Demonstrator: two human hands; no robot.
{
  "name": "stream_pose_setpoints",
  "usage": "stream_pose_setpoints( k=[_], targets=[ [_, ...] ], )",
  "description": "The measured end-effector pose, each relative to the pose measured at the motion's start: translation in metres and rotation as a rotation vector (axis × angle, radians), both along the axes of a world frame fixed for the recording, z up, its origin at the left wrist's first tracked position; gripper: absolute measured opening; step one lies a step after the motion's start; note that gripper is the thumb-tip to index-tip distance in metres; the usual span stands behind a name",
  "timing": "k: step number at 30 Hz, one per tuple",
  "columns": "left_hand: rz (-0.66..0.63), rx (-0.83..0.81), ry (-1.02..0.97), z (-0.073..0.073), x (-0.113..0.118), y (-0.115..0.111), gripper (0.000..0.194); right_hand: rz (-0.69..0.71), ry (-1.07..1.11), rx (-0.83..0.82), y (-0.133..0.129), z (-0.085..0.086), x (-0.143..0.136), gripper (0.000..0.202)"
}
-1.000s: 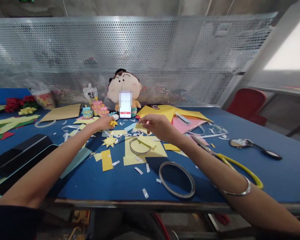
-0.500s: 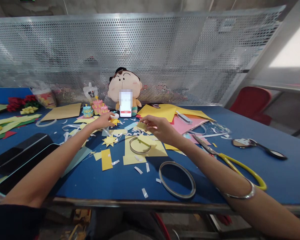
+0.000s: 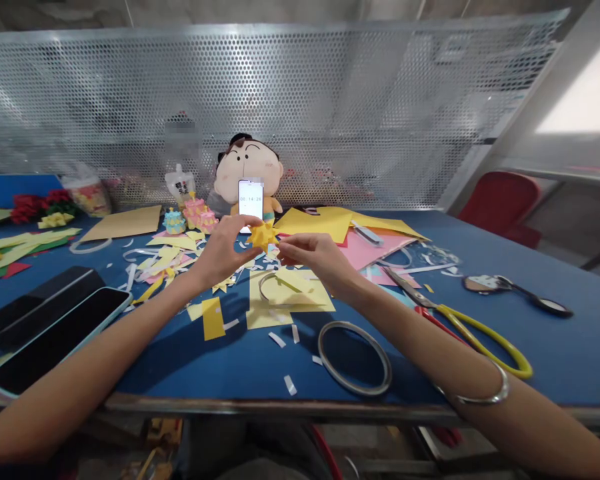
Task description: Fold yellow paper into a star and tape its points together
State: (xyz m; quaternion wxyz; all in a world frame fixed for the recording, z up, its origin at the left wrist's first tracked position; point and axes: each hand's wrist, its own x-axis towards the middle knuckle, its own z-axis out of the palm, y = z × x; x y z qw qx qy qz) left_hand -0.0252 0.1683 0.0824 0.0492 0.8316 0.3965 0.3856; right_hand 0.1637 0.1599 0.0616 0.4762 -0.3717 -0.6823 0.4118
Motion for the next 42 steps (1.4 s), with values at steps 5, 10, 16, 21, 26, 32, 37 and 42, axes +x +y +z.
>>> stream_pose_setpoints(
  k=[5, 10, 16, 21, 26, 32, 37, 42],
  targets=[
    [-0.094, -0.066, -0.128, -0.01, 0.003, -0.004, 0.026, 0.034, 0.139, -0.051, -0.004, -0.003, -0.006, 0.027],
    [-0.241, -0.318, -0.291, -0.015, 0.002, -0.006, 0.032, 0.089, 0.177, -0.056, -0.01, -0.003, -0.008, 0.021],
    [-0.34, -0.563, -0.515, -0.018, 0.007, -0.013, 0.032, 0.17, 0.153, -0.035, -0.015, 0.0, -0.009, 0.018],
    [-0.368, -0.646, -0.591, -0.017, 0.01, -0.019, 0.032, 0.189, 0.128, -0.015, -0.015, -0.002, -0.007, 0.014],
    [-0.376, -0.6, -0.576, -0.017, 0.012, -0.022, 0.033, 0.213, 0.113, -0.014, -0.017, -0.002, -0.006, 0.014],
    [-0.362, -0.55, -0.543, -0.017, 0.011, -0.022, 0.033, 0.27, 0.16, -0.042, -0.019, -0.001, -0.005, 0.02],
    [-0.347, -0.523, -0.525, -0.017, 0.01, -0.022, 0.029, 0.232, 0.215, -0.096, -0.02, -0.001, -0.005, 0.021],
    [-0.381, -0.563, -0.554, -0.017, 0.013, -0.025, 0.031, 0.238, 0.247, -0.134, -0.02, -0.002, -0.008, 0.01]
  ],
)
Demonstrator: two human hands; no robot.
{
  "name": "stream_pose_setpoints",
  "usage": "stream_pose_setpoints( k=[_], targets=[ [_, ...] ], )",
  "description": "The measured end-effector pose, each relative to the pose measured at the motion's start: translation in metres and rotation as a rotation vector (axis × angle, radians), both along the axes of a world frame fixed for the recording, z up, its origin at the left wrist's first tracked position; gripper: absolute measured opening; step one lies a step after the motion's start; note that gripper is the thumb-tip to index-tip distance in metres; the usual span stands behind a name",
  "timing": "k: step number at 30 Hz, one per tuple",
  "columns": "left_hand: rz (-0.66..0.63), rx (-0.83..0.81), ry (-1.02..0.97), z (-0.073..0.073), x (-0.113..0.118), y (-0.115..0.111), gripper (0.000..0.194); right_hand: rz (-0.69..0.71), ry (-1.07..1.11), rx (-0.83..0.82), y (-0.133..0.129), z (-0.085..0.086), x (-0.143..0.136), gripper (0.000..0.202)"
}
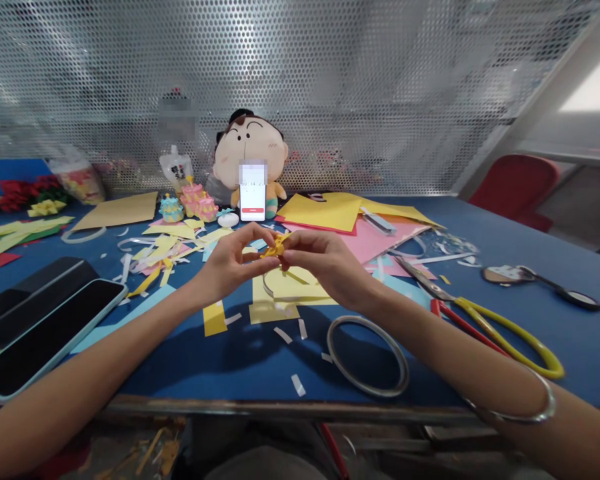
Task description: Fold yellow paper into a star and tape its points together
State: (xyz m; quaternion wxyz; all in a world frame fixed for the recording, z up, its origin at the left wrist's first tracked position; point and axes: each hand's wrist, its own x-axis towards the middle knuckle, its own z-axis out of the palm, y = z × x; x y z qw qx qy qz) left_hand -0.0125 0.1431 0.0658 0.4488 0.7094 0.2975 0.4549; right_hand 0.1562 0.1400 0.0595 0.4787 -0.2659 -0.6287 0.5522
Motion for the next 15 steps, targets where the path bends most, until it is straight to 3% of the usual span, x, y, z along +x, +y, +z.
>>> stream_pose_setpoints(
  k=[6, 12, 15],
  targets=[
    [-0.031, -0.152, -0.129, -0.0004, 0.0024, 0.0002, 0.031, -0.076, -0.046, 0.058, -0.0014, 0.0003, -0.0014, 0.019],
    [-0.038, -0.418, -0.268, -0.0002, 0.0059, -0.0038, 0.027, -0.426, -0.17, 0.362, -0.002, -0.0024, -0.0004, 0.016],
    [-0.024, -0.51, -0.307, 0.0007, 0.0079, -0.007, 0.017, -0.516, -0.252, 0.507, -0.0004, -0.007, 0.0, 0.013]
  ],
)
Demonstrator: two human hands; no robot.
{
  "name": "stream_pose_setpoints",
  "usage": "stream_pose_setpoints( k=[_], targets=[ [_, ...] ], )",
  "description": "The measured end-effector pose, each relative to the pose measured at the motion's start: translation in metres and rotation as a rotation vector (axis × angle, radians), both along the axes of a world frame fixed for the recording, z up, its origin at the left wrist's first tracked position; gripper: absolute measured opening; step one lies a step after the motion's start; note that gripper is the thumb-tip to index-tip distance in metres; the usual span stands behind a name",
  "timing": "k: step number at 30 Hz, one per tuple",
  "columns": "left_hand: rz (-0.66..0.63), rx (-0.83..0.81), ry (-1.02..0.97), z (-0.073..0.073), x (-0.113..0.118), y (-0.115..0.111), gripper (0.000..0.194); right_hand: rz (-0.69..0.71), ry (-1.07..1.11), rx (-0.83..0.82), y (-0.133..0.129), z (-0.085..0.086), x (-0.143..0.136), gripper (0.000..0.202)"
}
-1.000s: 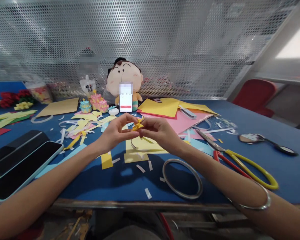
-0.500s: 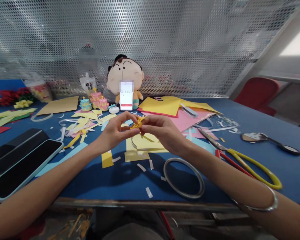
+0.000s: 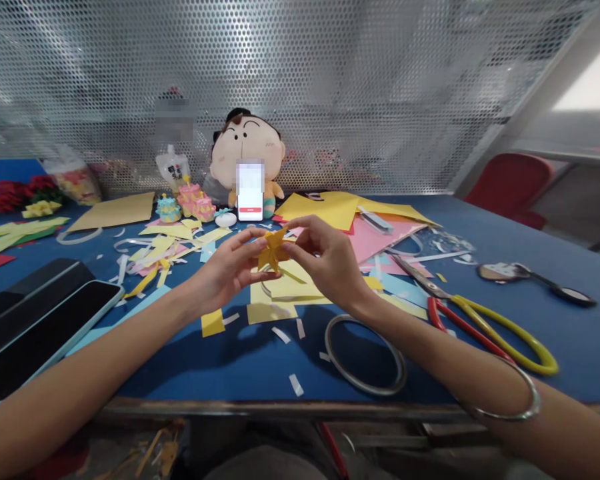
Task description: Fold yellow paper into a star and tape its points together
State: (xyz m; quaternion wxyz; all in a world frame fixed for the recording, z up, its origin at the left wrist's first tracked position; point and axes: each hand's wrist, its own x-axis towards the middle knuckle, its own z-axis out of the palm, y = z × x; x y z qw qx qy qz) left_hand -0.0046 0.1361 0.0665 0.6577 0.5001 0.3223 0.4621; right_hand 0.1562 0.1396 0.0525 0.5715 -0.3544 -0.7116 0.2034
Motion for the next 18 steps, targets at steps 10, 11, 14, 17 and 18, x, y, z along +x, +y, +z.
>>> stream_pose_setpoints(
  k=[10, 11, 14, 17, 18],
  targets=[
    [-0.037, -0.133, -0.062, -0.0004, 0.0002, -0.0013, 0.016, -0.084, -0.35, 0.297, 0.0036, -0.0077, 0.0039, 0.022],
    [-0.028, -0.141, -0.058, -0.0007, 0.0001, -0.001, 0.016, -0.085, -0.342, 0.299, 0.0044, -0.0077, 0.0044, 0.02],
    [0.003, -0.147, -0.059, -0.0006, -0.0001, -0.0003, 0.017, -0.075, -0.261, 0.268, 0.0064, -0.0074, 0.0051, 0.017],
    [0.029, -0.142, -0.066, -0.0007, 0.0001, 0.0003, 0.019, -0.03, -0.193, 0.202, 0.0076, -0.0081, 0.0048, 0.018],
    [0.034, -0.141, -0.067, -0.001, 0.0002, 0.0005, 0.019, -0.024, -0.189, 0.207, 0.0076, -0.0085, 0.0047, 0.018]
  ],
)
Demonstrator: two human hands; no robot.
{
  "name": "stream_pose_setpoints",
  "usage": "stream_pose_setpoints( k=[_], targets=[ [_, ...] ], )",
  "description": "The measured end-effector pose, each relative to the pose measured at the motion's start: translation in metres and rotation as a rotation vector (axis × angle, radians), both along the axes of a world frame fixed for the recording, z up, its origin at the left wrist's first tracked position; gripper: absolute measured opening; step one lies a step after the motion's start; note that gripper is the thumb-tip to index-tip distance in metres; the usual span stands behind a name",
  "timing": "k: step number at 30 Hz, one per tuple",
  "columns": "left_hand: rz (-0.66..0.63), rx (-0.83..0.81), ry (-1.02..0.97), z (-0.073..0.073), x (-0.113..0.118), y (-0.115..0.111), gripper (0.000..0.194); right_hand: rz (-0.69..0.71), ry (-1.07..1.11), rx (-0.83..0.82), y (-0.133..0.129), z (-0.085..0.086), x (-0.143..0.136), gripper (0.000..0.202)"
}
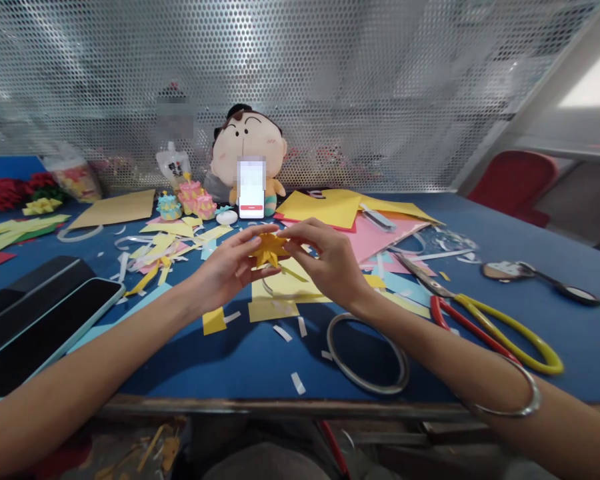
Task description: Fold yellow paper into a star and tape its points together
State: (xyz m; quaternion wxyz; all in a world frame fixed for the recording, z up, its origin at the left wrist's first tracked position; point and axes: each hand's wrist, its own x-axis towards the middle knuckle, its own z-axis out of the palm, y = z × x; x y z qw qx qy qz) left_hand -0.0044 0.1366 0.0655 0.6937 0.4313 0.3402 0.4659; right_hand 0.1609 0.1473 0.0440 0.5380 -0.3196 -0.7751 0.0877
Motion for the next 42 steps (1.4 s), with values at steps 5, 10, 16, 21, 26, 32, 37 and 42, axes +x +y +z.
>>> stream_pose_setpoints(
  k=[5, 10, 16, 21, 26, 32, 37, 42],
  targets=[
    [0.015, -0.003, 0.003, 0.0, 0.001, 0.001, 0.015, 0.056, -0.088, 0.143, -0.002, -0.001, 0.001, 0.021],
    [0.04, -0.002, 0.001, 0.003, 0.001, 0.002, 0.017, 0.122, -0.219, 0.217, -0.003, -0.001, 0.001, 0.021],
    [0.007, 0.012, -0.001, 0.001, 0.001, 0.003, 0.012, 0.053, -0.228, 0.337, 0.001, -0.005, -0.001, 0.009],
    [-0.148, 0.038, 0.024, 0.002, -0.003, 0.001, 0.046, 0.04, -0.188, 0.331, 0.003, -0.004, 0.001, 0.009],
    [-0.364, 0.227, 0.155, 0.0, -0.014, 0.007, 0.07, 0.039, -0.13, 0.237, 0.004, -0.001, 0.005, 0.008],
    [-0.281, 0.463, 0.493, 0.001, -0.013, 0.009, 0.043, 0.084, -0.112, 0.181, 0.002, 0.002, 0.005, 0.007],
    [-0.227, 0.565, 0.58, 0.002, -0.01, 0.007, 0.031, 0.164, -0.142, 0.203, -0.002, 0.003, 0.003, 0.009],
    [-0.172, 0.67, 0.658, -0.006, -0.012, 0.01, 0.035, 0.17, -0.172, 0.205, -0.004, 0.003, 0.001, 0.009]
  ],
)
